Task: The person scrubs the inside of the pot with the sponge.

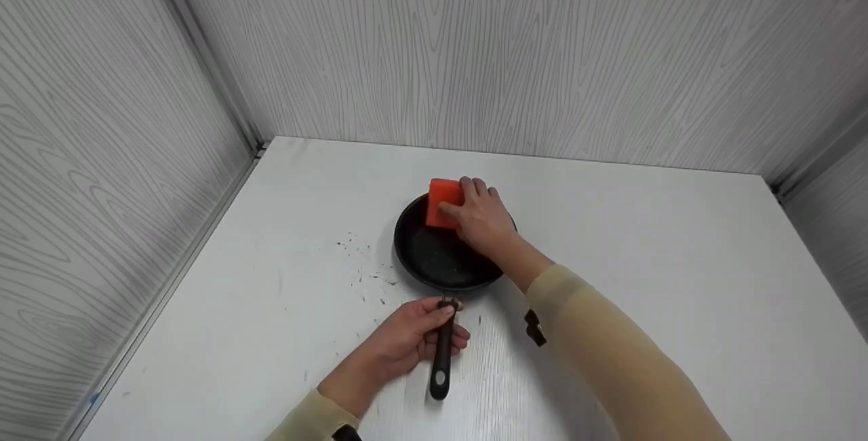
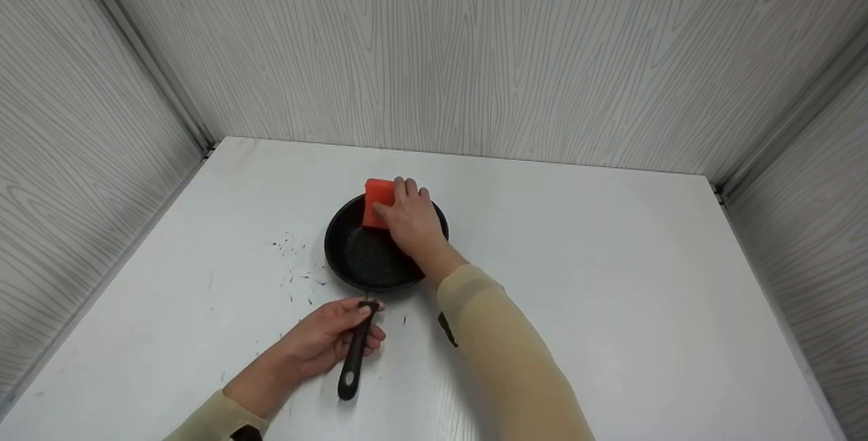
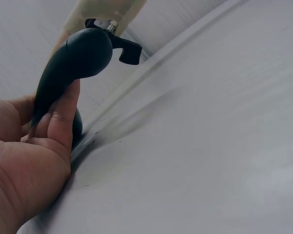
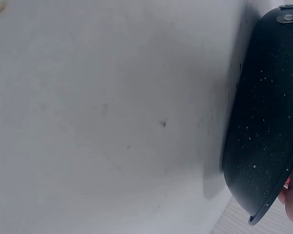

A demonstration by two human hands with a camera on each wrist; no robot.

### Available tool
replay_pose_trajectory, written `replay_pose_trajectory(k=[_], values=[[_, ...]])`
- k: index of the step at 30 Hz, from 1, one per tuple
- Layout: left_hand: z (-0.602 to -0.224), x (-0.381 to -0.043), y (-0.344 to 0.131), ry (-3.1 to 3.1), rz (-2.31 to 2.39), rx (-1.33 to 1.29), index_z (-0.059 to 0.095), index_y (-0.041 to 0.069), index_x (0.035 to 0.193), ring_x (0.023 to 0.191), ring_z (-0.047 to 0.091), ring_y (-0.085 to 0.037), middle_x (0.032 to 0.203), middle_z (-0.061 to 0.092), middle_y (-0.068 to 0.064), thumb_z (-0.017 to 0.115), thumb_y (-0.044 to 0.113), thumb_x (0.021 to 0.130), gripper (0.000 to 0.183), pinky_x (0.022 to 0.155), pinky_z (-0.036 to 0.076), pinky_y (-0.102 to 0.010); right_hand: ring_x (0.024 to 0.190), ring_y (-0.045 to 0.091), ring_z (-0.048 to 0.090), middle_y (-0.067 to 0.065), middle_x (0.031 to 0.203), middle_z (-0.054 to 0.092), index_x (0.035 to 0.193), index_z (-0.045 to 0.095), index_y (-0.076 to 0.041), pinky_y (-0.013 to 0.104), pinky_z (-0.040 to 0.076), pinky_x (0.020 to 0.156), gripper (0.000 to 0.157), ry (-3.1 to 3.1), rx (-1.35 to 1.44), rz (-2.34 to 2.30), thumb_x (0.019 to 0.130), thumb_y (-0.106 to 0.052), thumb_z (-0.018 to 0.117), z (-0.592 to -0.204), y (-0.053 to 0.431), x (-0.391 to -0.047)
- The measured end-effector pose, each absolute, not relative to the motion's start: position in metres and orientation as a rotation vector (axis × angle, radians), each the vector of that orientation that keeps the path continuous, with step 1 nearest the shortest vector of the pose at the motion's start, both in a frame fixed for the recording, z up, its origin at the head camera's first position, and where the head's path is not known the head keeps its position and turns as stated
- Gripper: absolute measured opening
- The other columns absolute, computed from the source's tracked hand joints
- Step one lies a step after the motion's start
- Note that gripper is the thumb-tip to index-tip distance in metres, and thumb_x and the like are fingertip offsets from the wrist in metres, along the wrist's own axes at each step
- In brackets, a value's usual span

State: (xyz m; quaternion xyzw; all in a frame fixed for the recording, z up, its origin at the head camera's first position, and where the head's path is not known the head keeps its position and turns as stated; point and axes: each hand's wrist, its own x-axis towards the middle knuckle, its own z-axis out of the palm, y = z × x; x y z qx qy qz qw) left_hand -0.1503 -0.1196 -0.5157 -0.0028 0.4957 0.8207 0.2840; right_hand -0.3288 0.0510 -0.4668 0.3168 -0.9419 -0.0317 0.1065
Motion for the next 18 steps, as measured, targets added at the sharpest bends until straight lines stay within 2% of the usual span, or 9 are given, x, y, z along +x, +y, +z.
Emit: replay_pose_trajectory(k=[18], values=[[-0.516,-0.151,-0.120,1.349,2.193,0.000,0.063,-0.006,0.131,0.086,0.077,-0.021,0.095,0.077,-0.017,0.063,0.016,0.108,0.032,0.085,0.064,-0.039,0.129,0.044,0.048,0.027,0.143,0.045,0.139,0.066,-0.026,0.056,0.048,0.104,0.039,-2.775,0.900,-0.124,0.101,-0.015,0.068,-0.465,0.067,-0.331]])
